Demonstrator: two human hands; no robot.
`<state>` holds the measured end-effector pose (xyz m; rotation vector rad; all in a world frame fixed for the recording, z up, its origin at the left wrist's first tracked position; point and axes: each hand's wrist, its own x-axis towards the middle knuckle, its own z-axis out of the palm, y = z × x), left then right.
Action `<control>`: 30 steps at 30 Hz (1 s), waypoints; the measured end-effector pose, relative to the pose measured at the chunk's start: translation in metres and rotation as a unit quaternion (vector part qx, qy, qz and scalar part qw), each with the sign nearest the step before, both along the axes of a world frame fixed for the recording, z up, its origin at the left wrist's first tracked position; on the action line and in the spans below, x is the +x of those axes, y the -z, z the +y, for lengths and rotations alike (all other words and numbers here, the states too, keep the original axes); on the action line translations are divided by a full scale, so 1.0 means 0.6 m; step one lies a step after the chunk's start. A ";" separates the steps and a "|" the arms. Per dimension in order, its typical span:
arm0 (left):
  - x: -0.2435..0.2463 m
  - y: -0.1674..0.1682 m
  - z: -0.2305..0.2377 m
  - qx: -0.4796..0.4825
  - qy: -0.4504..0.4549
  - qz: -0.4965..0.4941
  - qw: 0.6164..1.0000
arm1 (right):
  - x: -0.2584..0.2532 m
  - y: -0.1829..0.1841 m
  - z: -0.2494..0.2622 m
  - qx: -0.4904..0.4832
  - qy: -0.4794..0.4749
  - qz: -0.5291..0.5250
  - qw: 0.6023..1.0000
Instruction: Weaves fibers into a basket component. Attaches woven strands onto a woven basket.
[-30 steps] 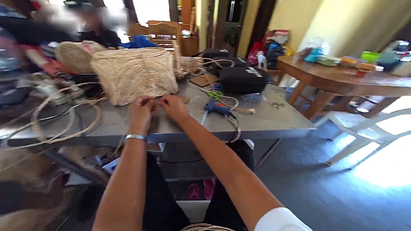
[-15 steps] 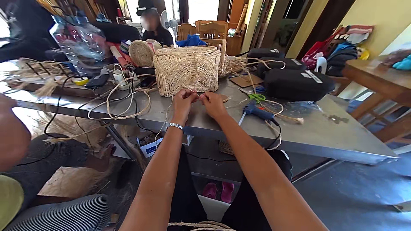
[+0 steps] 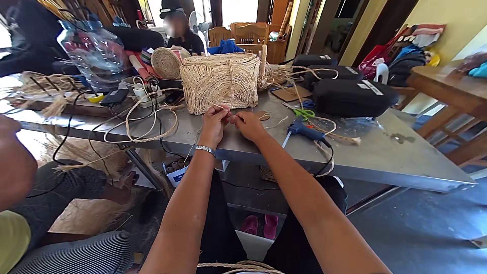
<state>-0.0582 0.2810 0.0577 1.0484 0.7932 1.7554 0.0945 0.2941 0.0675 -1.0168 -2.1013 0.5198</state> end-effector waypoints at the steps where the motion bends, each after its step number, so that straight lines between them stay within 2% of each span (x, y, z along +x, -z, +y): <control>1: -0.001 0.000 0.000 -0.005 -0.010 -0.003 1.000 | 0.000 -0.001 -0.004 -0.005 0.008 0.011 1.000; 4: 0.000 0.001 0.001 -0.004 -0.032 0.011 0.999 | 0.002 0.000 -0.004 0.024 0.053 0.066 0.996; 7: 0.002 0.001 -0.001 0.012 -0.018 0.046 0.999 | 0.007 -0.004 -0.003 0.041 0.043 0.101 0.993; 10: 0.003 0.002 0.001 0.035 0.012 0.071 0.997 | 0.002 -0.002 -0.003 0.020 0.013 0.096 0.995; 16: 0.009 0.002 0.002 0.060 -0.033 0.088 0.994 | 0.008 -0.007 -0.010 0.034 0.076 0.080 0.993; 21: 0.006 0.003 0.003 0.118 -0.081 0.215 0.966 | 0.007 -0.006 -0.009 0.044 0.079 0.083 0.992; 30: 0.006 0.003 0.002 0.090 -0.115 0.279 0.949 | 0.006 -0.009 -0.011 0.026 0.077 0.078 0.994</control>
